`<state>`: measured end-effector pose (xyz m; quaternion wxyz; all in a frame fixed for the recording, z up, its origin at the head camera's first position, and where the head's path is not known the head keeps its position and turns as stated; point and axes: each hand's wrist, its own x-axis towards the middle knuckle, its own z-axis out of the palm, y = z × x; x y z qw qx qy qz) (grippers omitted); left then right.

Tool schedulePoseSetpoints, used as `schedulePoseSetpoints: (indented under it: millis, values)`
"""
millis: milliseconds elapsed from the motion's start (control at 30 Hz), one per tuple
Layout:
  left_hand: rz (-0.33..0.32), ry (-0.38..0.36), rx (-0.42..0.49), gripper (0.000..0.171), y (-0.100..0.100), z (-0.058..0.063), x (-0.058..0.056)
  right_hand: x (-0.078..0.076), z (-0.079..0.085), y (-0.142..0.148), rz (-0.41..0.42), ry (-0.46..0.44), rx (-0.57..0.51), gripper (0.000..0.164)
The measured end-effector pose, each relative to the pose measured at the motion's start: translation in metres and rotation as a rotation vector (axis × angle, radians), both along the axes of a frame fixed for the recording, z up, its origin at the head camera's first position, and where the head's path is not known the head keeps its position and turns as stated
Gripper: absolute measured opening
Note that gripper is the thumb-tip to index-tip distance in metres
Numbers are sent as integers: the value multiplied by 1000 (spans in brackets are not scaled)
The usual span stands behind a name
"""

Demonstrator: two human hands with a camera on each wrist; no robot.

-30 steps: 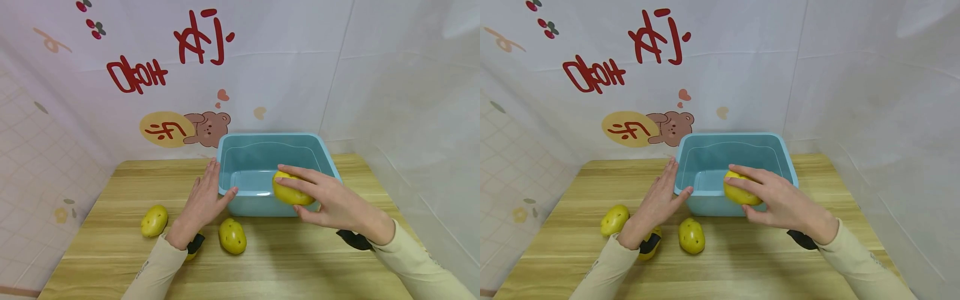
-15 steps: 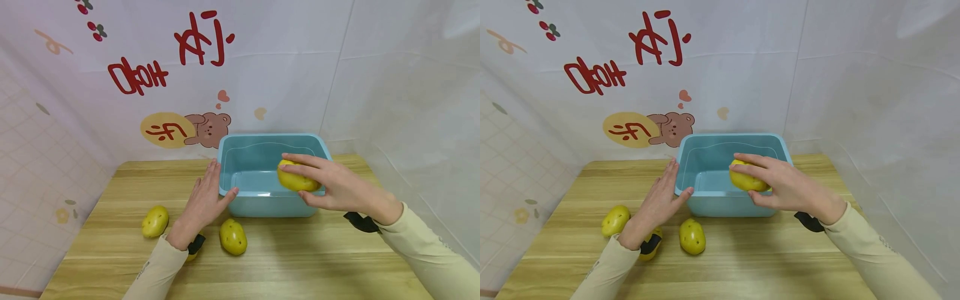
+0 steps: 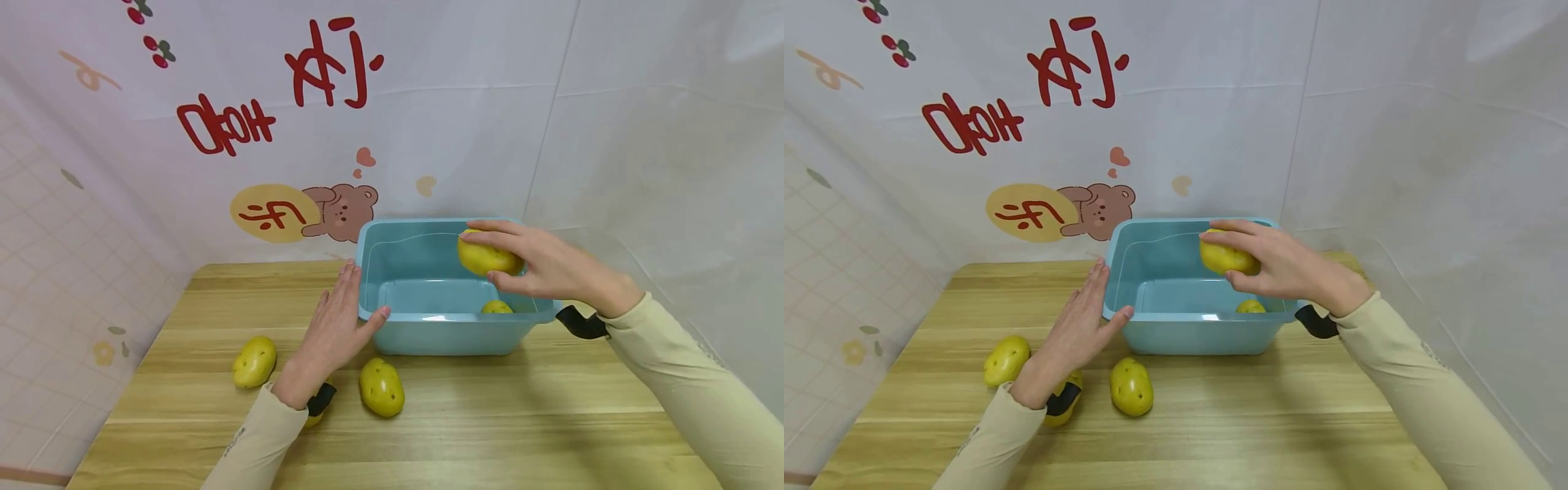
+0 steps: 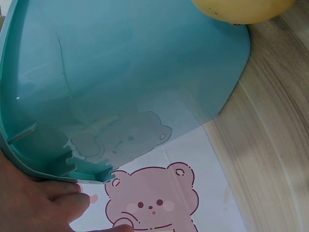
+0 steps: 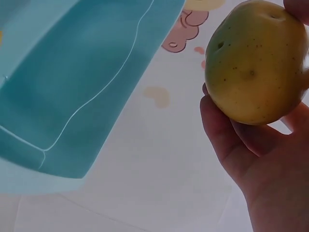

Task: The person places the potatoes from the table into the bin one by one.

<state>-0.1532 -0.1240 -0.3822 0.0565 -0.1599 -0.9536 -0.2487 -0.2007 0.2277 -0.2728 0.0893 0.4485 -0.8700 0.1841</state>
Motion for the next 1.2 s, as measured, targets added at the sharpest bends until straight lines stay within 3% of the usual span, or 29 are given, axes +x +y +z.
schedulePoseSetpoints:
  millis: [600,800,1200]
  values:
    - [4,2,-3,96,-3,1,1,-41,4,-18,-79,-84,98,55]
    - [0,6,3,97,-2,0,1,-51,-4,-23,-85,-121,166,57]
    - [1,-7,9,97,-2,-1,2,-61,-22,-29,-72,-192,205,58]
